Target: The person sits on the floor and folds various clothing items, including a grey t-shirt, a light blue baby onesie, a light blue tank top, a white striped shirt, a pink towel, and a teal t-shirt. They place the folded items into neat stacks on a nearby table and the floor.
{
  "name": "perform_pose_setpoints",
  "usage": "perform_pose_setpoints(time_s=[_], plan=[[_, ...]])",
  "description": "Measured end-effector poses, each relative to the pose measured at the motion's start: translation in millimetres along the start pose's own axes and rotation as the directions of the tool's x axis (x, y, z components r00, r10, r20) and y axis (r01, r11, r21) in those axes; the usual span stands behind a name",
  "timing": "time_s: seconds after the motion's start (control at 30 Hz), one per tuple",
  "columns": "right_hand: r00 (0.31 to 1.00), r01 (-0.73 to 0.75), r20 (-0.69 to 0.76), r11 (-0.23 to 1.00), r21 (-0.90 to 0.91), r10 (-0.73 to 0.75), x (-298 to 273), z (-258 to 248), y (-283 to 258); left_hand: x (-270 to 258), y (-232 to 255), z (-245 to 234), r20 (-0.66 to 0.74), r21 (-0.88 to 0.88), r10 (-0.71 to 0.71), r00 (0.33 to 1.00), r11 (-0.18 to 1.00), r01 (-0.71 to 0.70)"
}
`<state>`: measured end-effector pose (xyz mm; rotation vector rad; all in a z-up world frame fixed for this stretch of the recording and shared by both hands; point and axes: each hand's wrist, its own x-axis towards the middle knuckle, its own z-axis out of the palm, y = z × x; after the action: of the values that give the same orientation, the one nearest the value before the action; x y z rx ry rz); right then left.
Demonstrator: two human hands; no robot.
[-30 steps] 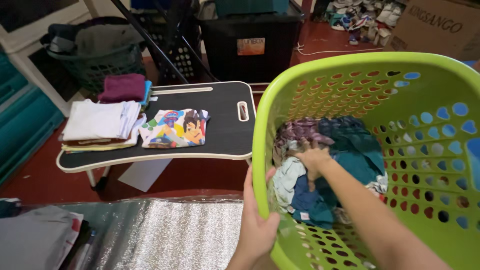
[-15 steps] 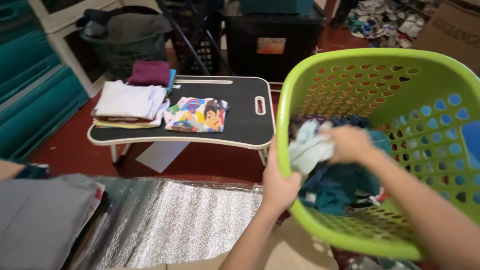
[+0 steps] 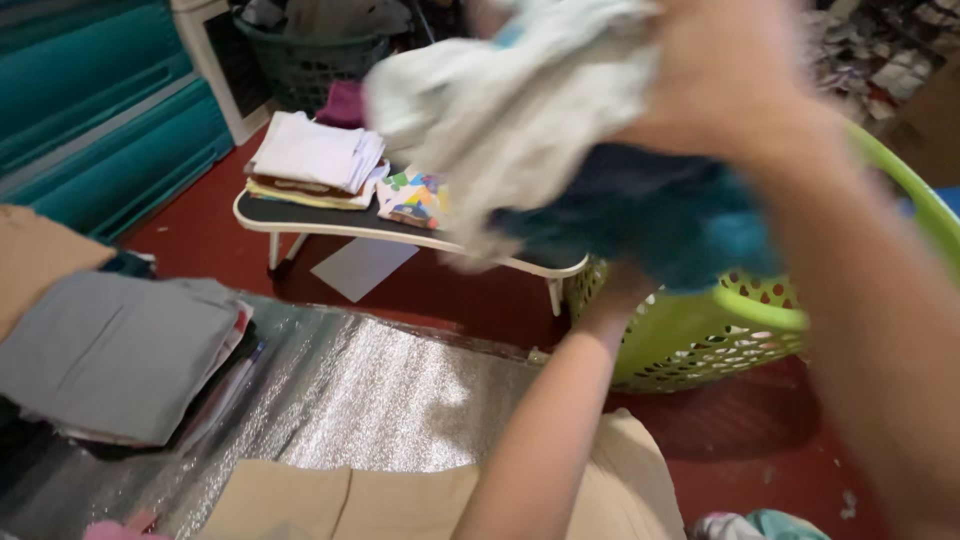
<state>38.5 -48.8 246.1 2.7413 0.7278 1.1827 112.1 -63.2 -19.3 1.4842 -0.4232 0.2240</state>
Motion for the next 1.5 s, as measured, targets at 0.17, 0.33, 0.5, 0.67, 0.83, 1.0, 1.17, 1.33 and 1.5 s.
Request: perform_pose_setpoints(time_s=[0.17,0.33,0.5,0.67,0.83,1.0,1.17,1.33,1.5], plan=[[0.978,0.160,-0.182,0.918,0.364,-0.098,11,75,-99,-22,-38,1,-0.068,0.031,-0.099,0.993,0.994,0.101],[0.926,-0.309,0.362,0.773,0.554,0.111,-16,157,-159,-50,-60,6,-0.011,0.045,-0.100,0.995,0.994,0.100],[0.906,-0.371,0.402,0.705,0.605,0.132,-45,228,-196,-48,-63,-7,0.031,0.015,0.038,0.999,0.999,-0.038],[0.825,-0.563,0.501,0.468,0.682,0.262,-90,301,-221,-115,-92,-67,0.064,0.047,0.141,0.988,0.988,-0.144],[0.838,-0.504,0.546,0.369,0.781,-0.012,-152,401,-240,-230,-82,-175,0.392,0.094,-0.322,0.862,0.946,0.310],[0.683,-0.562,0.716,0.524,0.640,-0.142,-229,412,-277,-336,3,-291,0.149,0.687,-0.496,0.855,0.674,0.272],[0.805,-0.460,0.588,0.704,0.542,0.073,-246,364,-314,-401,1,-380,-0.564,0.740,-0.382,0.732,0.160,0.654],[0.876,-0.417,0.464,0.696,0.584,0.135,-255,308,-349,-449,-19,-415,-0.737,0.571,-0.399,0.545,0.064,0.819],[0.939,-0.300,0.317,0.761,0.575,0.131,-260,274,-376,-472,-22,-464,-0.769,0.502,-0.367,0.524,0.161,0.850]])
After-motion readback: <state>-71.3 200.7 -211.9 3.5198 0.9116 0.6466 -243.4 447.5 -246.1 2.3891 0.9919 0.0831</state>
